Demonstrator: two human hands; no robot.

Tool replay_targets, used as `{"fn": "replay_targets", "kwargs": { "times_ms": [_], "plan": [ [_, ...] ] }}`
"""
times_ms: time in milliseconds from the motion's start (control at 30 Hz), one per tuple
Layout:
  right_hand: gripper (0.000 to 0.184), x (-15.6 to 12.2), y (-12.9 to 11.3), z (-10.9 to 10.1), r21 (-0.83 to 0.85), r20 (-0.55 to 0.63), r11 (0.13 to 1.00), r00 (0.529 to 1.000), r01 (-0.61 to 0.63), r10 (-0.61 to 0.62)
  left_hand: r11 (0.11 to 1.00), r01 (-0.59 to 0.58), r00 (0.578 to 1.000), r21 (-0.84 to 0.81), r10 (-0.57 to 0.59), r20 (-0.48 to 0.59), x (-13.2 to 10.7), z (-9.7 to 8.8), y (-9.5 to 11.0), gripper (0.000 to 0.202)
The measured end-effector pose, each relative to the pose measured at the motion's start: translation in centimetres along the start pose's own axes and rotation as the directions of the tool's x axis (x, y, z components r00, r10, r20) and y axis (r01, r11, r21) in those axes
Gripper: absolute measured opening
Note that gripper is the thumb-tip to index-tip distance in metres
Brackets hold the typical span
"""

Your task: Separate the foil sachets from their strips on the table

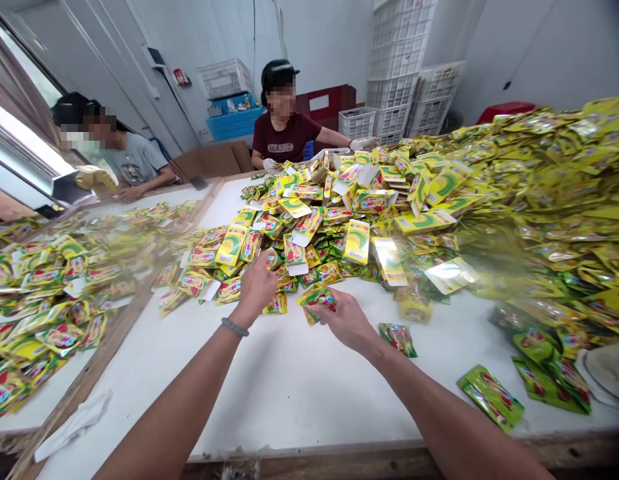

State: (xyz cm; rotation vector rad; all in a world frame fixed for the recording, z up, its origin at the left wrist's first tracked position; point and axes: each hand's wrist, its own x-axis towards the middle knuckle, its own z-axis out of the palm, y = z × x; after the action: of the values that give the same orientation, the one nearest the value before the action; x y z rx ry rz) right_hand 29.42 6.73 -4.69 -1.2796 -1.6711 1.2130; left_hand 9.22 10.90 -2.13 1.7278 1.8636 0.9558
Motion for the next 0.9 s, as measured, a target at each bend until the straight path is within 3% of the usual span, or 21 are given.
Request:
{"fn": "replay_targets", "kwargs": {
  "times_ms": [67,133,200,400,467,600,733,800,900],
  "plan": [
    [0.026,0.0,0.1,0.0,0.018,-0.011,1.0,1.0,-0.004,0.004,0.892,-0.208,0.972,0.401,0.235,-0.019,2.3,0.4,0.0,0.059],
    [0.024,0.1,0.3,-0.1,0.054,0.008,0.999,1.0,0.004,-0.005,0.712,-0.367,0.923,0.598,0.359,0.139,4.3,0.9,0.2,0.065],
    [0.021,0.2,0.6,-0.1,0.07,0.018,0.998,1.0,0.005,-0.007,0.595,-0.467,0.88,0.654,0.383,0.28,5.8,1.3,0.5,0.064],
    [0.025,0.7,0.9,-0.4,-0.087,-0.079,0.996,0.997,-0.033,0.026,0.431,-0.589,0.806,0.684,0.382,0.453,7.9,1.5,2.0,0.041],
    [0.028,0.8,0.9,-0.5,-0.13,-0.123,0.99,0.992,-0.055,0.039,0.455,-0.61,0.793,0.649,0.338,0.507,7.9,1.4,2.2,0.041],
    [0.025,1.1,1.1,-1.3,-0.164,-0.214,0.982,0.975,-0.089,0.053,0.631,-0.562,0.802,0.534,0.259,0.539,6.7,1.6,1.7,0.066],
    [0.02,1.6,1.9,-2.3,-0.163,-0.283,0.977,0.955,-0.138,0.088,0.777,-0.462,0.829,0.428,0.206,0.52,4.4,2.4,1.2,0.042],
    [0.02,1.8,2.2,-2.8,-0.14,-0.315,0.979,0.944,-0.147,0.096,0.774,-0.465,0.854,0.43,0.265,0.447,3.3,3.0,1.4,0.036],
    [0.021,1.9,2.5,-3.1,-0.073,-0.347,0.988,0.932,-0.133,0.1,0.716,-0.486,0.866,0.502,0.317,0.386,2.3,4.1,1.9,0.045]
  ]
}}
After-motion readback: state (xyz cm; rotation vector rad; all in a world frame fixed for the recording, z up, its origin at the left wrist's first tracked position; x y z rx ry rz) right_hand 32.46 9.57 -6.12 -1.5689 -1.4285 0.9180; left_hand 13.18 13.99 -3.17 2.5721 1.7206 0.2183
